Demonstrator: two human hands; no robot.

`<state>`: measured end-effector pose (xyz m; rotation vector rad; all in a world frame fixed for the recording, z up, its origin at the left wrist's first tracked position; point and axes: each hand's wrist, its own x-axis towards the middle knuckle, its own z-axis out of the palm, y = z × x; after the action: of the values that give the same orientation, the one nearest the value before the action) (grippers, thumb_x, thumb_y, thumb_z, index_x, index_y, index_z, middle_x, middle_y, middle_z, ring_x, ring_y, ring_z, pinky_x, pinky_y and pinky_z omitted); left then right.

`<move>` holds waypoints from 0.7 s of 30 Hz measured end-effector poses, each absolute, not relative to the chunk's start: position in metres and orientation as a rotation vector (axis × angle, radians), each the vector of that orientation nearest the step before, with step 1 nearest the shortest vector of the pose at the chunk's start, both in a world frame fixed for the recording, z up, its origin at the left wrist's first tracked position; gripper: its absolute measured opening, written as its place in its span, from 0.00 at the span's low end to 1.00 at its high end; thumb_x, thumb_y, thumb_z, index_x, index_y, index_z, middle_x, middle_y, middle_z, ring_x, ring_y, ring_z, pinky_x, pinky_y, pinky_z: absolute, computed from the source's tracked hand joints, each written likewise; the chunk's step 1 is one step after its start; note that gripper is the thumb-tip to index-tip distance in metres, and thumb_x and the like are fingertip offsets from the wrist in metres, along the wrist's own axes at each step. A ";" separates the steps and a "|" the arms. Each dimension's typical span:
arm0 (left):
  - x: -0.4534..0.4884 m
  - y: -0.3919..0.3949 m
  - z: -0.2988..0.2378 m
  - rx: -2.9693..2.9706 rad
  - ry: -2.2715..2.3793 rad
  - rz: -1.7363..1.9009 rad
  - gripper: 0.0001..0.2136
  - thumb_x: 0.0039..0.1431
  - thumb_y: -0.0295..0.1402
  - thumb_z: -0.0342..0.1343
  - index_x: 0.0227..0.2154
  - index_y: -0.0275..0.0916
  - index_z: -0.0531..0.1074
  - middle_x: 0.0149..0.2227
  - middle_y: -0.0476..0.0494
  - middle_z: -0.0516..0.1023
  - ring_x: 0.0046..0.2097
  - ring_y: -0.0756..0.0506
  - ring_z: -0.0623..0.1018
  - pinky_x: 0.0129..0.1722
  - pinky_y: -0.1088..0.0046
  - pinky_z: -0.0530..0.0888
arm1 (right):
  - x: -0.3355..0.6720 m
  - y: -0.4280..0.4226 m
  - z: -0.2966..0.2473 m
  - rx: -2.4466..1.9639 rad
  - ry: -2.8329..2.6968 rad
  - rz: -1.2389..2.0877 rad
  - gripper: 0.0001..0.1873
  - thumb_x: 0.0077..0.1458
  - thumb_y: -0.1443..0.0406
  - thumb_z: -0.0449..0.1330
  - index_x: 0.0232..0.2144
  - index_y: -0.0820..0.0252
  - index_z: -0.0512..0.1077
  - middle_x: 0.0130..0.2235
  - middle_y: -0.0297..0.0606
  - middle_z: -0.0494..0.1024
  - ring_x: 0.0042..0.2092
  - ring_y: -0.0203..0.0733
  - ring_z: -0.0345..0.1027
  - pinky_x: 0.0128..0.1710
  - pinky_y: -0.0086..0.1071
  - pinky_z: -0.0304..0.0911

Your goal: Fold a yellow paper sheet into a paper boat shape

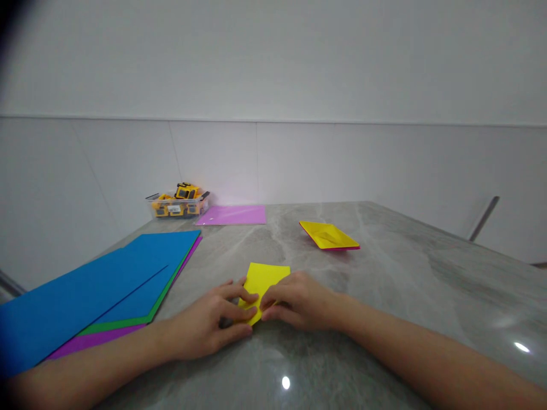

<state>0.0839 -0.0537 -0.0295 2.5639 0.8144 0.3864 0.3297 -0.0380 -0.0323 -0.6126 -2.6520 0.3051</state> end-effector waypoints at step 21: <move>0.102 -0.049 -0.046 1.073 0.614 0.881 0.25 0.51 0.27 0.62 0.53 0.32 0.67 0.47 0.34 0.77 0.40 0.42 0.80 0.39 0.70 0.75 | 0.322 -0.036 -0.031 -0.206 -2.544 -0.076 0.18 0.58 0.76 0.48 0.50 0.64 0.67 0.48 0.45 0.77 0.54 0.41 0.67 0.53 0.37 0.66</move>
<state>0.1016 -0.0494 -0.0458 1.0728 0.6140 0.8810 0.3220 -0.0362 -0.0309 -0.2064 -2.5439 -0.0760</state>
